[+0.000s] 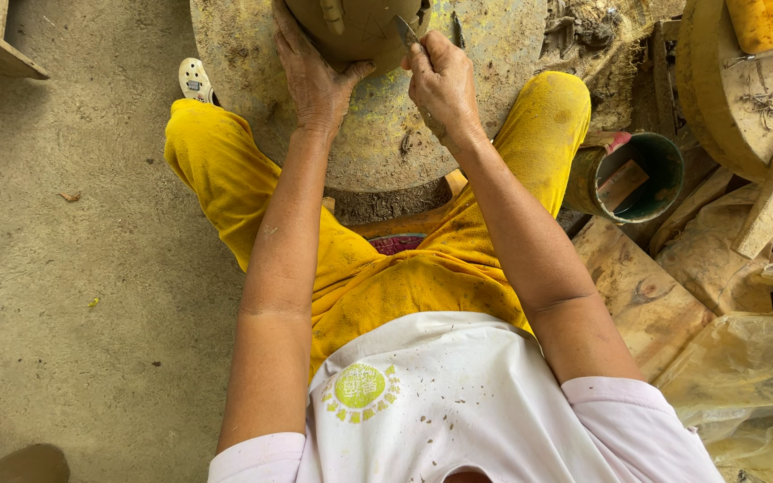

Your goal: The person carves decorative shapes and patterns into a clay cylinder on a pottery wheel using a small metal tool. They cut out a star-shaped opening and then carve a series of vertical lines around the exterior of the piece.

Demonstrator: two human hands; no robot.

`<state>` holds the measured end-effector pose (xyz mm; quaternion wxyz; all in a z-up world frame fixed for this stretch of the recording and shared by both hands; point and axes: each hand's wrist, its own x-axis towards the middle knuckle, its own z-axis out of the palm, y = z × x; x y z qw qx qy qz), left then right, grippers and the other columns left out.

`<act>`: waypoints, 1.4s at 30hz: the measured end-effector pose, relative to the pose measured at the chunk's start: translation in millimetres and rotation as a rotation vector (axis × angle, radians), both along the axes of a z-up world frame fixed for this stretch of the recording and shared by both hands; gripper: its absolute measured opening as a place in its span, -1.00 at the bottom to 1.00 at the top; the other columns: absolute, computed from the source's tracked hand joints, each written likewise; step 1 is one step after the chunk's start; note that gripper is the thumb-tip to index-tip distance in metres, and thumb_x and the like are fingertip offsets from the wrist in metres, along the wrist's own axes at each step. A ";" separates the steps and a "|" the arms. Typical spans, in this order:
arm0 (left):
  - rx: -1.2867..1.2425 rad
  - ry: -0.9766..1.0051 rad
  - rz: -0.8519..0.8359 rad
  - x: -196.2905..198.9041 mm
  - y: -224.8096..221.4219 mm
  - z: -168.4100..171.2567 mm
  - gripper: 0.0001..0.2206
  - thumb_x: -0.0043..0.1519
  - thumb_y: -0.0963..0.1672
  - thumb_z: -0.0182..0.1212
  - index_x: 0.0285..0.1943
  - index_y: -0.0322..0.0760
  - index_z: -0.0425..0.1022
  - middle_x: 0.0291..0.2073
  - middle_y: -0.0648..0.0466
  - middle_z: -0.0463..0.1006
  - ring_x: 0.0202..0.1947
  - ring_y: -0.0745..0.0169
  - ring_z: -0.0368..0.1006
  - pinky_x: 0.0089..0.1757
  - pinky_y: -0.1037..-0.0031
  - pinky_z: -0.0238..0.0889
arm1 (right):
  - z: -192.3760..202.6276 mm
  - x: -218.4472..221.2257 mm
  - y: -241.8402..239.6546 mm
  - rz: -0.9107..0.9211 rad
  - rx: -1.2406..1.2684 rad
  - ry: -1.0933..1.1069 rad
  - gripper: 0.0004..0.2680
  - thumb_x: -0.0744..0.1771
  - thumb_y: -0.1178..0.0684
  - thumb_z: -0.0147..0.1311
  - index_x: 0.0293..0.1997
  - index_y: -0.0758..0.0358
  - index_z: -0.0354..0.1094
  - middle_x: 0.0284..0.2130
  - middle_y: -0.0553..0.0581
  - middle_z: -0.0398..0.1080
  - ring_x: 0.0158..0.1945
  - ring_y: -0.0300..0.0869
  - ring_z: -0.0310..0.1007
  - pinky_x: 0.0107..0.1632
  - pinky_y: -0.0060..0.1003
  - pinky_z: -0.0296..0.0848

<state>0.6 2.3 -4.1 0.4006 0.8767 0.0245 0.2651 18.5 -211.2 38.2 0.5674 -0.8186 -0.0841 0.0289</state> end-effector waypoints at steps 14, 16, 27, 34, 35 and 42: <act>-0.013 0.006 -0.010 2.6 3.8 -1.7 0.35 -0.16 0.01 0.84 0.61 -0.26 -0.36 0.48 -0.23 0.03 0.43 -0.27 0.09 0.37 0.08 0.10 | -3.9 5.0 -3.8 0.020 -0.083 -0.030 -0.84 0.47 0.11 -0.08 -0.24 0.23 0.38 -0.52 0.00 0.45 -0.58 -0.37 0.44 -0.53 -0.41 0.45; -0.031 0.036 -0.040 5.7 11.6 -1.4 0.34 -0.18 0.01 0.81 0.61 -0.26 -0.34 0.49 -0.15 0.05 0.46 -0.20 0.08 0.42 0.13 0.06 | -5.5 13.7 -7.0 0.048 -0.182 -0.128 -0.84 0.47 0.10 -0.07 -0.22 0.24 0.39 -0.52 0.01 0.44 -0.55 -0.34 0.43 -0.50 -0.37 0.46; -0.084 0.101 -0.157 14.9 24.8 8.2 0.35 -0.23 -0.04 0.88 0.58 -0.26 -0.30 0.44 -0.15 0.13 0.44 -0.17 0.12 0.38 0.20 0.16 | -1.9 39.2 -10.4 0.172 -0.301 0.071 -0.78 0.47 0.05 -0.13 -0.27 0.24 0.43 -0.55 0.06 0.47 -0.54 -0.29 0.47 -0.45 -0.27 0.49; -0.020 0.064 -0.120 17.3 22.8 11.6 0.34 -0.27 -0.02 0.90 0.54 -0.30 -0.24 0.36 -0.17 0.21 0.35 -0.20 0.23 0.30 0.18 0.25 | -5.2 48.8 -6.7 0.169 -0.360 0.106 -0.77 0.47 0.08 -0.16 -0.29 0.25 0.43 -0.56 0.03 0.46 -0.57 -0.28 0.46 -0.45 -0.26 0.51; -0.023 0.061 -0.116 18.0 21.8 11.5 0.33 -0.27 -0.03 0.90 0.53 -0.31 -0.24 0.36 -0.18 0.21 0.35 -0.21 0.23 0.29 0.18 0.26 | -4.2 51.0 -6.8 0.184 -0.371 0.083 -0.76 0.47 0.08 -0.16 -0.31 0.26 0.43 -0.59 0.03 0.46 -0.57 -0.29 0.48 -0.43 -0.29 0.51; 0.013 -0.008 -0.101 15.1 18.1 8.7 0.27 -0.22 -0.03 0.87 0.52 -0.33 -0.19 0.33 -0.20 0.21 0.30 -0.25 0.25 0.26 0.14 0.27 | 14.9 42.4 -2.0 0.175 -0.073 0.266 -0.78 0.46 0.12 -0.13 -0.34 0.32 0.37 -0.66 0.06 0.33 -0.68 -0.29 0.33 -0.66 -0.35 0.27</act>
